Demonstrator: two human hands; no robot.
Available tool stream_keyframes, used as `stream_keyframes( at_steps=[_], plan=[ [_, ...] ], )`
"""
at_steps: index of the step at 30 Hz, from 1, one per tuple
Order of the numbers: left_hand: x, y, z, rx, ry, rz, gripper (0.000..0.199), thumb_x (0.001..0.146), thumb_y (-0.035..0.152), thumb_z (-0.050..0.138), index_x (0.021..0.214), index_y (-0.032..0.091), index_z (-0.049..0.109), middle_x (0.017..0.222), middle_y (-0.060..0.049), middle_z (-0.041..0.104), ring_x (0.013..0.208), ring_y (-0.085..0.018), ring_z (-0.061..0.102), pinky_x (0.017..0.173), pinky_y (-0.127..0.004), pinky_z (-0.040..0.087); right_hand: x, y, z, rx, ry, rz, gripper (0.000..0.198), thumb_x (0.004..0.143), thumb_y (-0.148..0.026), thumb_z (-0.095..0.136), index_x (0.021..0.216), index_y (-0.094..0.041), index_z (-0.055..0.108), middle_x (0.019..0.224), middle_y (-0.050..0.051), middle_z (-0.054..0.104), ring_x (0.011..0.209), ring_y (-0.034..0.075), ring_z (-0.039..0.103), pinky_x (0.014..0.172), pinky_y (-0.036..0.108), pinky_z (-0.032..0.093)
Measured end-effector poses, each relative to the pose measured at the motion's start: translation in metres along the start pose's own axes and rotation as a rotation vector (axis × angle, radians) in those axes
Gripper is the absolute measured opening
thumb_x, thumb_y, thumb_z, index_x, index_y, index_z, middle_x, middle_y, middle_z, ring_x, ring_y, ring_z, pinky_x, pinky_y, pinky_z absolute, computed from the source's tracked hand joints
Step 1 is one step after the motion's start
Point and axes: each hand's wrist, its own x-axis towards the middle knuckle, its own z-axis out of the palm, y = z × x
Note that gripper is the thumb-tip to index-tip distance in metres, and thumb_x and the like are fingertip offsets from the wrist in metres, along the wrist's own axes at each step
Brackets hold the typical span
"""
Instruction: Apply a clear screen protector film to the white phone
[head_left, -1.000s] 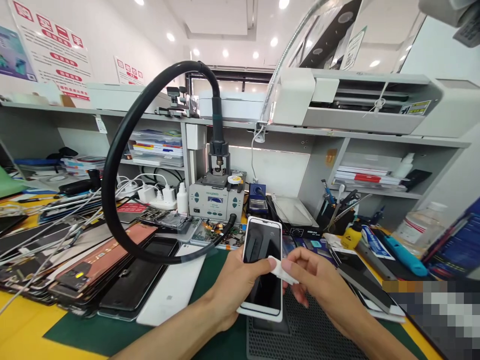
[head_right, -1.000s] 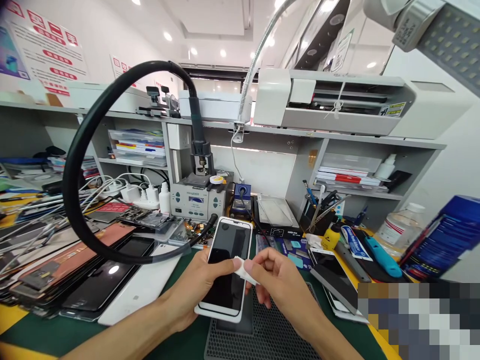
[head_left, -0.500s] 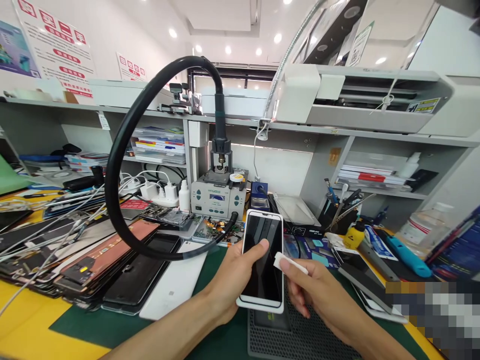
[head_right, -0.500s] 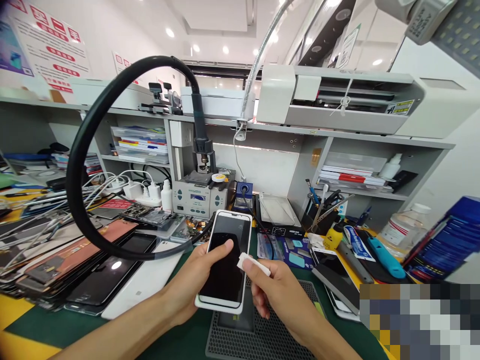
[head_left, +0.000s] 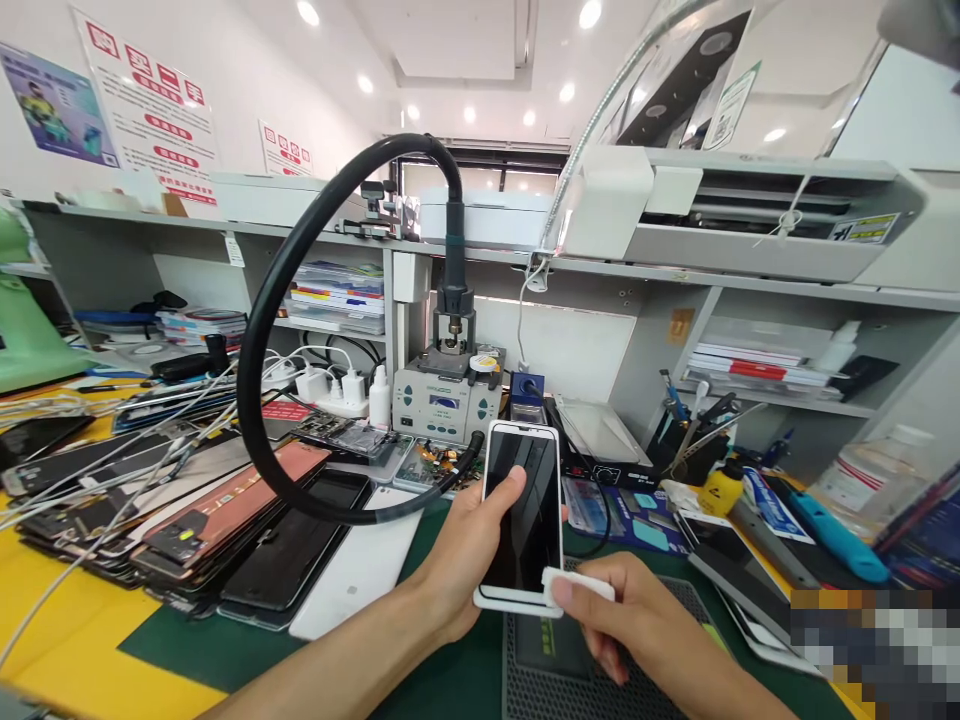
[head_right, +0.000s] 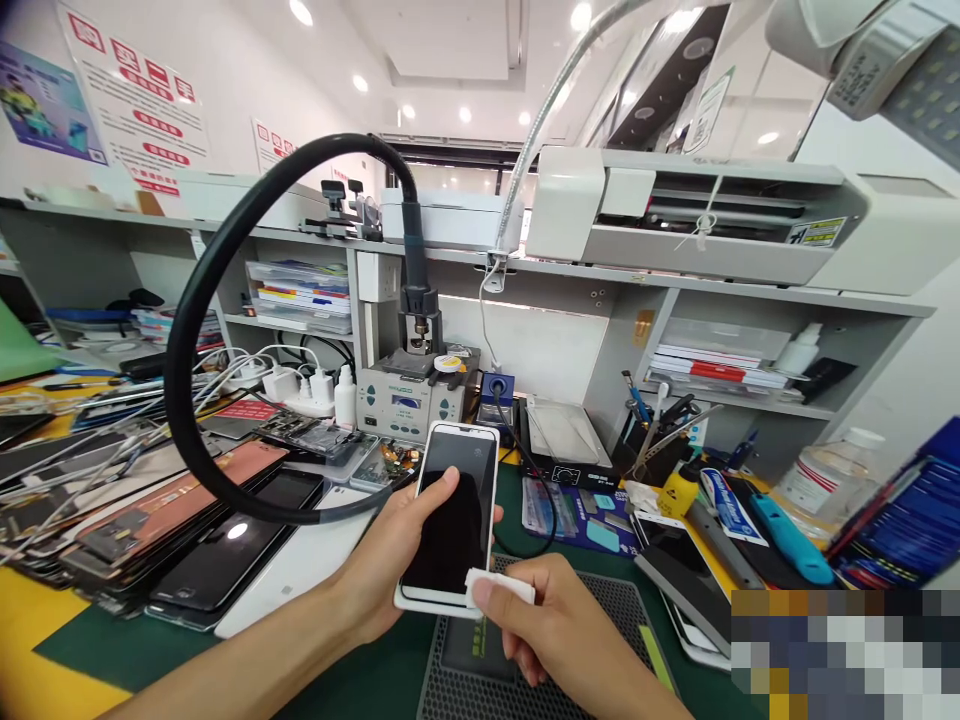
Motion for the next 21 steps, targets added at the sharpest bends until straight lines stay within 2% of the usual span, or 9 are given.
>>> stream_keyframes(
  at_steps=[5, 10, 14, 17, 19, 21],
  plan=[
    [-0.003, -0.003, 0.004, 0.047, -0.035, -0.042, 0.044, 0.091, 0.051, 0.061, 0.103, 0.01, 0.071, 0.09, -0.013, 0.074, 0.073, -0.021, 0.068, 0.065, -0.03, 0.053, 0.002, -0.001, -0.006, 0.027, 0.097, -0.011, 0.054, 0.078, -0.063, 0.069, 0.054, -0.02, 0.048, 0.046, -0.005, 0.046, 0.04, 0.009, 0.038, 0.042, 0.023, 0.03],
    [-0.004, -0.007, 0.005, 0.089, -0.103, 0.005, 0.036, 0.092, 0.048, 0.061, 0.098, 0.013, 0.069, 0.091, -0.009, 0.074, 0.072, -0.016, 0.066, 0.068, -0.026, 0.05, 0.002, -0.002, -0.012, 0.077, 0.212, -0.068, 0.052, 0.08, -0.06, 0.071, 0.058, -0.022, 0.042, 0.044, -0.007, 0.043, 0.043, 0.008, 0.035, 0.043, 0.022, 0.029],
    [-0.007, -0.008, 0.008, 0.155, -0.152, -0.026, 0.043, 0.092, 0.052, 0.058, 0.1, 0.011, 0.07, 0.08, -0.009, 0.073, 0.062, -0.018, 0.064, 0.063, -0.029, 0.051, 0.0, -0.008, -0.017, 0.164, 0.273, -0.111, 0.041, 0.079, -0.057, 0.074, 0.081, -0.021, 0.053, 0.057, -0.007, 0.05, 0.047, 0.009, 0.038, 0.044, 0.021, 0.032],
    [-0.008, -0.009, 0.01, 0.196, -0.175, -0.055, 0.048, 0.091, 0.055, 0.058, 0.102, 0.011, 0.071, 0.08, -0.01, 0.073, 0.06, -0.018, 0.064, 0.061, -0.029, 0.05, -0.004, -0.014, -0.019, 0.209, 0.253, -0.182, 0.045, 0.08, -0.054, 0.074, 0.105, -0.019, 0.06, 0.08, 0.0, 0.061, 0.058, 0.012, 0.051, 0.047, 0.022, 0.036],
    [-0.008, -0.011, 0.01, 0.205, -0.188, -0.048, 0.048, 0.089, 0.057, 0.06, 0.1, 0.012, 0.072, 0.085, -0.01, 0.074, 0.061, -0.017, 0.064, 0.063, -0.029, 0.051, -0.007, -0.017, -0.021, 0.223, 0.229, -0.238, 0.044, 0.084, -0.052, 0.071, 0.112, -0.019, 0.063, 0.087, 0.002, 0.062, 0.066, 0.015, 0.057, 0.05, 0.024, 0.038],
    [-0.008, -0.012, 0.011, 0.214, -0.201, -0.054, 0.048, 0.088, 0.058, 0.061, 0.099, 0.012, 0.072, 0.09, -0.01, 0.074, 0.061, -0.017, 0.064, 0.064, -0.029, 0.051, -0.009, -0.019, -0.022, 0.227, 0.236, -0.279, 0.04, 0.087, -0.05, 0.068, 0.113, -0.019, 0.065, 0.085, 0.001, 0.061, 0.067, 0.015, 0.056, 0.053, 0.025, 0.039]
  ],
)
